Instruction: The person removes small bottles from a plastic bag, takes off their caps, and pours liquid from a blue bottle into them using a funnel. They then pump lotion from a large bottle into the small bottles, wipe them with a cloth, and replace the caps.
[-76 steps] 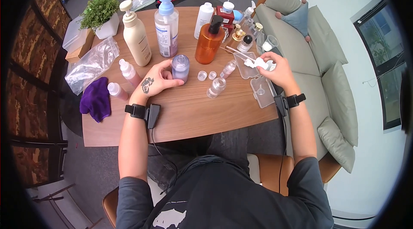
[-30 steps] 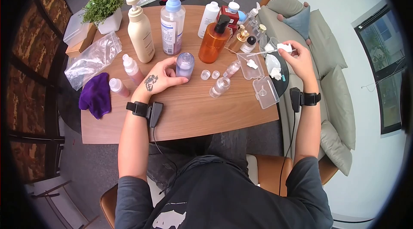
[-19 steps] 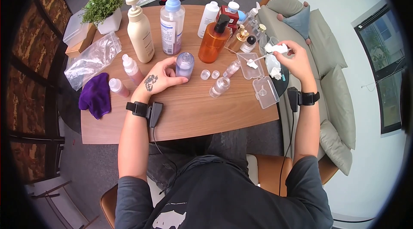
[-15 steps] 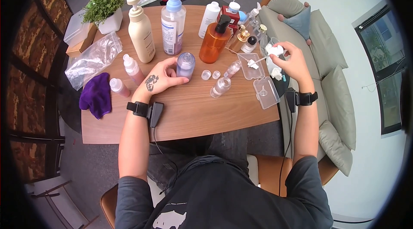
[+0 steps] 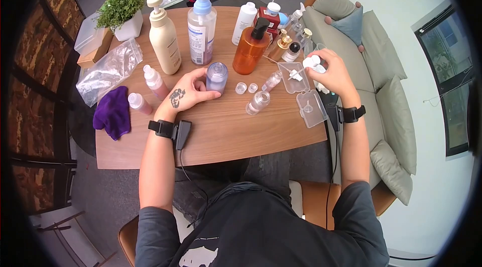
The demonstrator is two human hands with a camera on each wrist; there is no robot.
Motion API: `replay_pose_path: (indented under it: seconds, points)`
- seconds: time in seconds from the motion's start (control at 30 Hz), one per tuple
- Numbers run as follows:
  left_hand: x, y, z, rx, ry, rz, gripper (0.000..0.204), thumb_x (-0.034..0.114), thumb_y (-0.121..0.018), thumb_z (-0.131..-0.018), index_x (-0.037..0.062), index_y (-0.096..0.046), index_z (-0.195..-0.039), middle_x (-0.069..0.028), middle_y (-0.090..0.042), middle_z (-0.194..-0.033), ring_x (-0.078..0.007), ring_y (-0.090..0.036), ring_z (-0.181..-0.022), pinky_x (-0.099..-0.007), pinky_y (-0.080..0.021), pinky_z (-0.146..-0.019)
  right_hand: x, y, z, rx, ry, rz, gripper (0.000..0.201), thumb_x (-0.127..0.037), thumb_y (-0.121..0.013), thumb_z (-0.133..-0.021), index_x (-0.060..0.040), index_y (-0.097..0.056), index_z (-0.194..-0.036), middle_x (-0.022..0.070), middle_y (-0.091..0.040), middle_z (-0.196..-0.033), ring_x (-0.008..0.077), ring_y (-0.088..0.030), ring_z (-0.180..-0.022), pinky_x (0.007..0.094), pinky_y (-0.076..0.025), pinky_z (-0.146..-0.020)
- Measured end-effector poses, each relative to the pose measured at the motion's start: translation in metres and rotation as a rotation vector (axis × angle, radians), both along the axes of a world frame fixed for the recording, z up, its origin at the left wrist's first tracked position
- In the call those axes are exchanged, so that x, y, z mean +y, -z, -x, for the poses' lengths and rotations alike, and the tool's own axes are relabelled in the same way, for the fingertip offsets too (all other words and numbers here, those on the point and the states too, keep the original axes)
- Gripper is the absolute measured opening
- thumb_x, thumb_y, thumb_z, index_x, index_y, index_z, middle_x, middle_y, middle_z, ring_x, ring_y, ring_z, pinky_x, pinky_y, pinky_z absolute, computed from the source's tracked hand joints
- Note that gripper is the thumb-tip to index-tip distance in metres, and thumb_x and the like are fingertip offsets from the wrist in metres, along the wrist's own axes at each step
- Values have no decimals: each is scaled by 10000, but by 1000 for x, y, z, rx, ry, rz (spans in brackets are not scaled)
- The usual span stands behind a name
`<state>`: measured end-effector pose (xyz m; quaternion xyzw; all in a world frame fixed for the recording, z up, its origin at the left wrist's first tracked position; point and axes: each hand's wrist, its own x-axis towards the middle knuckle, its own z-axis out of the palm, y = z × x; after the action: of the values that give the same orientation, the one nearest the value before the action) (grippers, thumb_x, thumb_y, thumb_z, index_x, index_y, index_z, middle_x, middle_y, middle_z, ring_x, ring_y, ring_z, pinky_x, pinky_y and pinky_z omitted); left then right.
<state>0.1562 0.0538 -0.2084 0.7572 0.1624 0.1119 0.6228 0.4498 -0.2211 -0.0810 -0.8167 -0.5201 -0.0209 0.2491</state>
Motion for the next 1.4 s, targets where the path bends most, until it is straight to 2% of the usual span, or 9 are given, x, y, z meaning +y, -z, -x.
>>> replay_pose_path:
  seconds: [0.53, 0.73, 0.93, 1.03, 1.13, 1.23, 1.27, 1.4]
  points:
    - [0, 1, 0, -7, 2, -5, 626, 193, -893, -814, 13, -628, -1352, 30, -636, -728, -36, -530, -642, -238, -406, -599, 0, 7, -8, 33, 49, -17, 350, -263, -815, -773, -48, -756, -1043, 82, -683, -960, 235, -656, -900, 353, -535, -757]
    - [0, 2, 0, -6, -1, -2, 611, 199, -896, -812, 15, -634, -1332, 31, -623, -710, -38, -519, -634, -242, -393, -594, -5, 4, -11, 22, 51, 3, 339, -247, -816, -770, -46, -753, -1036, 81, -683, -959, 230, -659, -897, 333, -535, -756]
    - [0, 1, -1, -21, 3, -1, 568, 210, -897, -810, 19, -648, -1283, 32, -615, -702, -40, -504, -627, -246, -383, -591, -11, -18, -3, -1, 54, -63, 306, -194, -818, -796, -53, -746, -1057, 51, -692, -980, 178, -647, -911, 316, -525, -797]
    - [-1, -1, 1, -5, -14, -12, 552, 217, -899, -804, 28, -655, -1262, 36, -602, -693, -46, -496, -624, -251, -379, -593, -16, -36, -5, 66, 4, -218, 284, -153, -797, -859, -39, -736, -1113, 20, -698, -1027, 126, -622, -937, 294, -504, -858]
    - [-1, -3, 1, 19, -26, -16, 545, 221, -903, -796, 41, -662, -1251, 39, -590, -682, -51, -491, -623, -257, -377, -598, -15, -55, 4, 367, -153, -381, 277, -107, -768, -912, -13, -718, -1167, 10, -694, -1089, 98, -603, -979, 273, -483, -902]
    - [0, -2, 1, 30, -21, -11, 567, 207, -906, -784, 51, -655, -1267, 34, -604, -687, -55, -503, -630, -261, -383, -613, -3, -65, 14, 377, -225, -388, 287, -80, -759, -931, 6, -702, -1198, 19, -687, -1118, 90, -599, -1016, 264, -485, -895]
    - [1, -1, 1, 24, -19, -9, 577, 199, -908, -779, 51, -652, -1273, 31, -612, -696, -56, -512, -638, -260, -389, -619, 14, -72, 29, 451, -286, -399, 290, -80, -764, -924, 0, -706, -1197, 23, -692, -1125, 93, -608, -1021, 260, -490, -884]
    - [1, 2, 2, -31, -14, 25, 609, 158, -912, -759, 53, -638, -1292, 18, -653, -763, -62, -563, -681, -255, -431, -656, 54, -79, 50, 382, -446, -330, 296, -112, -777, -913, -11, -714, -1185, 29, -706, -1122, 105, -629, -1002, 263, -494, -861]
